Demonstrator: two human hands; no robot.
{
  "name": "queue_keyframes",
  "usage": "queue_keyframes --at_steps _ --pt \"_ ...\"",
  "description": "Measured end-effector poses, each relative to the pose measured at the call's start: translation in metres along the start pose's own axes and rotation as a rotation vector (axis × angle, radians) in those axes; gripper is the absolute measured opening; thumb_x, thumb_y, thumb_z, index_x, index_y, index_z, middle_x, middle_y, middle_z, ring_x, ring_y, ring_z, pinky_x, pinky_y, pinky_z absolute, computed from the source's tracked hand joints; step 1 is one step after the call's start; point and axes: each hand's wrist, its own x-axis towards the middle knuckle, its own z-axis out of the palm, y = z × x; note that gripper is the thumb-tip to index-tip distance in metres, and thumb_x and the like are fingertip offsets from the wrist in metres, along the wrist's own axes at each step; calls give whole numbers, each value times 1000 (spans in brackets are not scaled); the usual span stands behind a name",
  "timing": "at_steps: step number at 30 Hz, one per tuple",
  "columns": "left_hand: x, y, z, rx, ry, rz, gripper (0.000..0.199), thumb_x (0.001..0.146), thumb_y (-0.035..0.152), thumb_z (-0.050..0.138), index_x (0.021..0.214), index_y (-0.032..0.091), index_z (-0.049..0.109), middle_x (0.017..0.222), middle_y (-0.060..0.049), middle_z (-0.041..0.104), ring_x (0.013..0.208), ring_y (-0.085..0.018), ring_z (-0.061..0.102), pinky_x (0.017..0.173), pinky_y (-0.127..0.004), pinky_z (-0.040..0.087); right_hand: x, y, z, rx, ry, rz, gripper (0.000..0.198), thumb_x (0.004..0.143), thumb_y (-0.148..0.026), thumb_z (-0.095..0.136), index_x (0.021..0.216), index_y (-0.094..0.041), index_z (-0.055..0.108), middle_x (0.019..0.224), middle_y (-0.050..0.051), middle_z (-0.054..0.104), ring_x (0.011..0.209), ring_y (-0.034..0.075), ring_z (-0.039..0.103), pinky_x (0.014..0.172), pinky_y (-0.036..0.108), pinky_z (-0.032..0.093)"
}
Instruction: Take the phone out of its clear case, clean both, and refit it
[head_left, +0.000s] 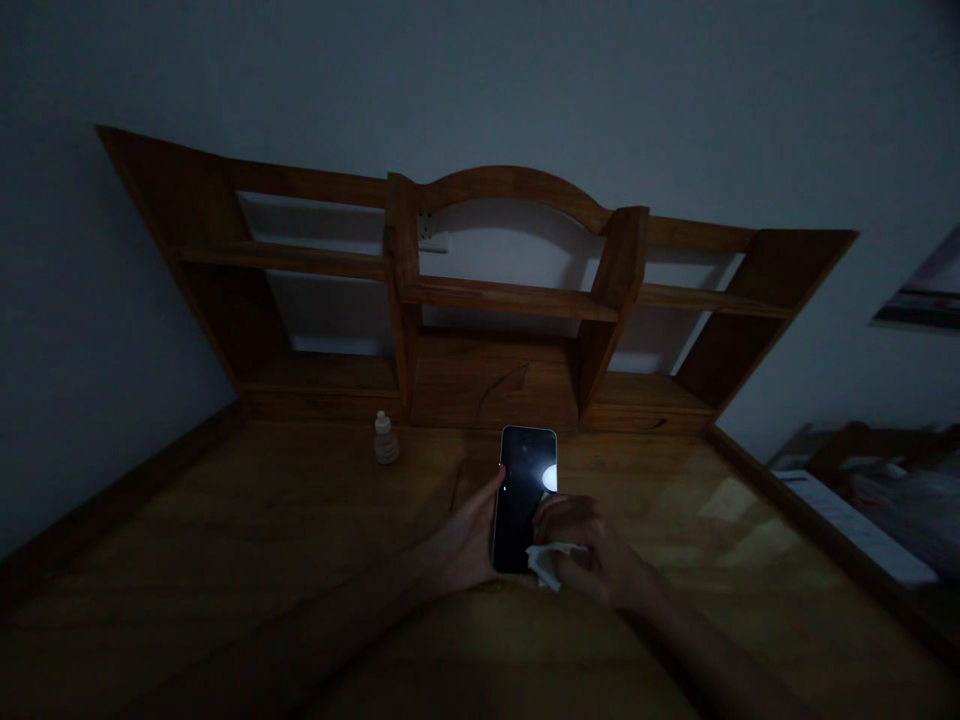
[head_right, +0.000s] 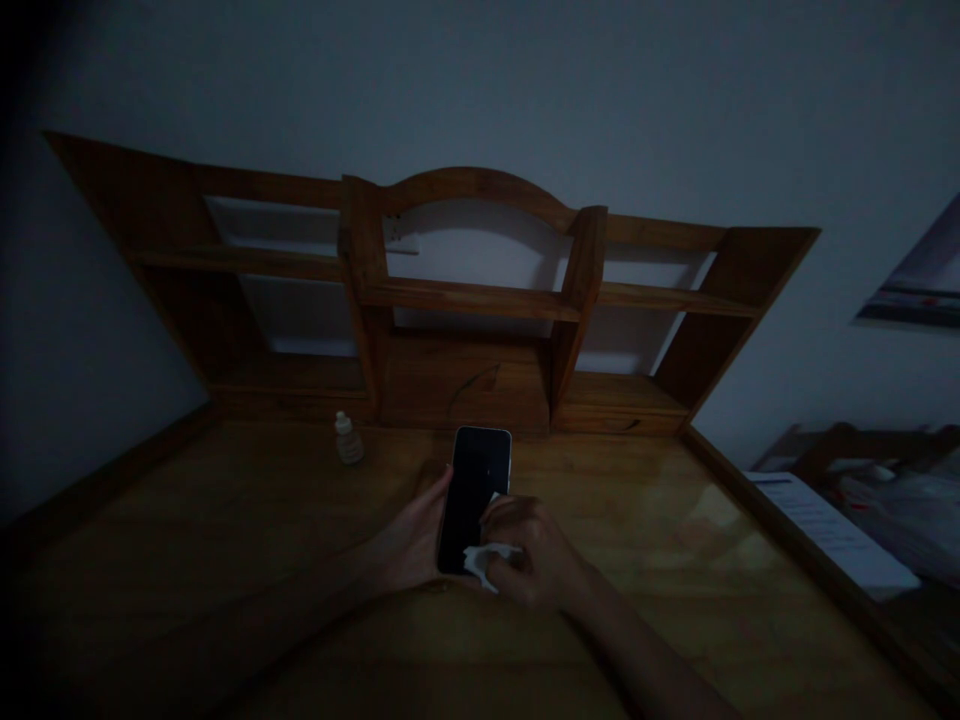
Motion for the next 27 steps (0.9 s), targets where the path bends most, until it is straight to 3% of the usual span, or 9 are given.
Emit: queue_keyframes --at_steps 7,18,27 --pt "-4 2 1 28 17 -60 60 94 63 37 124 13 54 116 -19 55 111 -35 51 90 -54 42 0 7 -10 61 175 4 23 84 -23 47 63 -20 57 60 2 55 64 18 57 71 38 51" --pt "-4 1 3 -10 -10 -34 61 95 62 34 130 14 51 118 -18 54 117 -36 47 93 -55 40 -7 17 -14 5 423 71 24 91 -25 48 96 -21 71 93 8 69 91 25 64 96 49 44" --pt "-5 3 9 -7 -18 -23 61 97 58 34 133 11 48 122 -20 53 120 -35 46 94 -51 41 -4 11 -14 -81 509 91 26 93 -21 46 100 -23 70 103 7 71 103 26 63 105 52 37"
